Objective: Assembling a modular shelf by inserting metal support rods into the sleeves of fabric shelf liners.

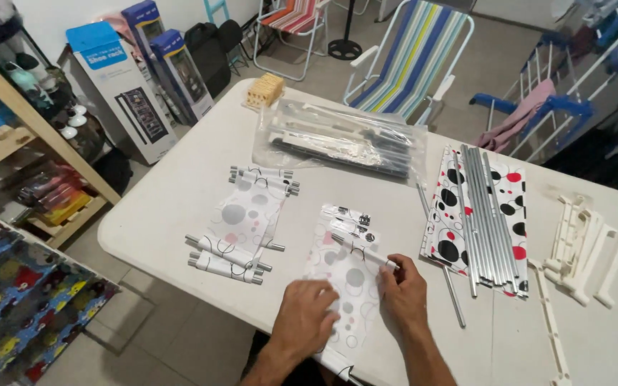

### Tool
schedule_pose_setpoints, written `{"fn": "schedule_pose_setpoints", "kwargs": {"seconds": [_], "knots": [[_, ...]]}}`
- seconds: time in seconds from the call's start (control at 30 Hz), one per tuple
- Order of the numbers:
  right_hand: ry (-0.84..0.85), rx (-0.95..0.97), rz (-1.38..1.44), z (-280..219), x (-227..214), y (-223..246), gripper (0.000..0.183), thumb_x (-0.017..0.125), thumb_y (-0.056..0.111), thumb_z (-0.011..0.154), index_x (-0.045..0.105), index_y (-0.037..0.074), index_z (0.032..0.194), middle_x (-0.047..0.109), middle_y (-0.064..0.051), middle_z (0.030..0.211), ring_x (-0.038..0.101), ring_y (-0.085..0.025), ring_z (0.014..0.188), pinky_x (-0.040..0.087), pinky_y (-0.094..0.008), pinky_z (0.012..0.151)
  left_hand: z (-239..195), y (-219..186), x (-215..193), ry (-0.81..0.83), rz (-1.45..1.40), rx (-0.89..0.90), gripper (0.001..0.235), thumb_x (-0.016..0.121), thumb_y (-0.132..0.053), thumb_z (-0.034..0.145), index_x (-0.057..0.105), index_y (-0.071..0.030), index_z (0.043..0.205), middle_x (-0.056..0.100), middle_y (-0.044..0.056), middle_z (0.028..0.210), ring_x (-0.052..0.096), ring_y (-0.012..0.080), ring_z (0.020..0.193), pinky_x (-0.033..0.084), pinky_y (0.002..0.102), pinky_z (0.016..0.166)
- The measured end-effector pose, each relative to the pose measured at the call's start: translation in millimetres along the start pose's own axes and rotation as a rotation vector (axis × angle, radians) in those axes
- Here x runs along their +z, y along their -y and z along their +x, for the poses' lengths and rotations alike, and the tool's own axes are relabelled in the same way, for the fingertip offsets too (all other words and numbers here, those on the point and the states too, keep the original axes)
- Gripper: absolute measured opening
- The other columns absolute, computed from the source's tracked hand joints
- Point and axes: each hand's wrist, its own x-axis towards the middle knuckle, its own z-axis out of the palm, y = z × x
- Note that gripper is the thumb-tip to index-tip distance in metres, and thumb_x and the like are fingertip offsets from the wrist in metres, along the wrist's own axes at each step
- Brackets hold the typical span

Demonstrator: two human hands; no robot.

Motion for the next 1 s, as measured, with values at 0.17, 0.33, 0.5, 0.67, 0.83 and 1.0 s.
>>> {"fn": "schedule_pose_setpoints", "kwargs": {"seconds": [0.17, 0.33, 0.5, 0.67, 0.83, 1.0], "knots": [[-0.002, -0.05, 0.142, 9.3, 5.7, -7.2, 0.021, 0.058, 0.014, 0.101, 0.072, 0.001, 0.111, 0.057, -0.009, 0.082, 0.046, -0.018, 0.071, 0.039, -0.031, 0.063, -79.9, 44.5, 36.6, 0.212, 0.042, 0.092, 0.038, 0.073, -0.04, 0.085, 0.066, -0.014, 0.113, 0.057, 0.017, 0.14, 0.048, 0.039, 0.133, 0.016, 0.072, 0.11], [-0.007, -0.06, 0.219, 5.7, 11.9, -7.1, 0.018, 0.059, 0.01, 0.102, 0.071, -0.002, 0.105, 0.049, -0.009, 0.073, 0.038, -0.017, 0.061, 0.032, -0.032, 0.052, -94.1, 63.2, 41.8, 0.262, 0.002, 0.262, 0.034, 0.057, -0.046, 0.1, 0.059, -0.017, 0.118, 0.053, 0.02, 0.146, 0.043, 0.0409, 0.137, 0.017, 0.071, 0.11], [-0.066, -0.136, 0.033, 50.8, 10.2, -41.4, 0.016, 0.068, 0.017, 0.092, 0.078, 0.005, 0.097, 0.061, -0.008, 0.066, 0.055, -0.018, 0.06, 0.046, -0.033, 0.053, -85.6, 58.9, 19.7, 0.139, -0.01, 0.399, 0.026, 0.064, -0.033, 0.104, 0.062, -0.01, 0.117, 0.063, 0.02, 0.138, 0.054, 0.0373, 0.132, 0.031, 0.061, 0.11], [-0.086, -0.162, 0.159, 57.3, 11.8, -44.6, 0.01, 0.071, 0.014, 0.089, 0.075, 0.005, 0.089, 0.065, -0.005, 0.069, 0.054, -0.014, 0.058, 0.046, -0.029, 0.057, -106.9, 98.1, 73.2, 0.028, 0.052, 0.499, 0.025, 0.064, -0.039, 0.104, 0.071, -0.018, 0.117, 0.068, 0.01, 0.134, 0.061, 0.0337, 0.127, 0.036, 0.061, 0.106], [0.005, -0.129, 0.154, 44.9, 15.6, -13.2, 0.01, 0.067, 0.013, 0.09, 0.071, 0.004, 0.087, 0.062, -0.005, 0.067, 0.051, -0.015, 0.056, 0.045, -0.03, 0.054, -100.5, 127.9, 59.0, -0.03, 0.065, 0.413, 0.034, 0.064, -0.045, 0.097, 0.071, -0.021, 0.12, 0.072, 0.007, 0.126, 0.069, 0.0294, 0.114, 0.045, 0.054, 0.1], [0.066, -0.187, 0.333, 55.3, 50.4, 12.3, 0.008, 0.067, 0.01, 0.097, 0.072, 0.003, 0.099, 0.057, -0.004, 0.068, 0.043, -0.013, 0.05, 0.037, -0.028, 0.045, -60.4, 75.7, -64.0, -0.241, 0.15, 0.37, 0.025, 0.069, -0.024, 0.086, 0.078, -0.017, 0.108, 0.076, 0.011, 0.119, 0.072, 0.031, 0.109, 0.052, 0.054, 0.098]]}}
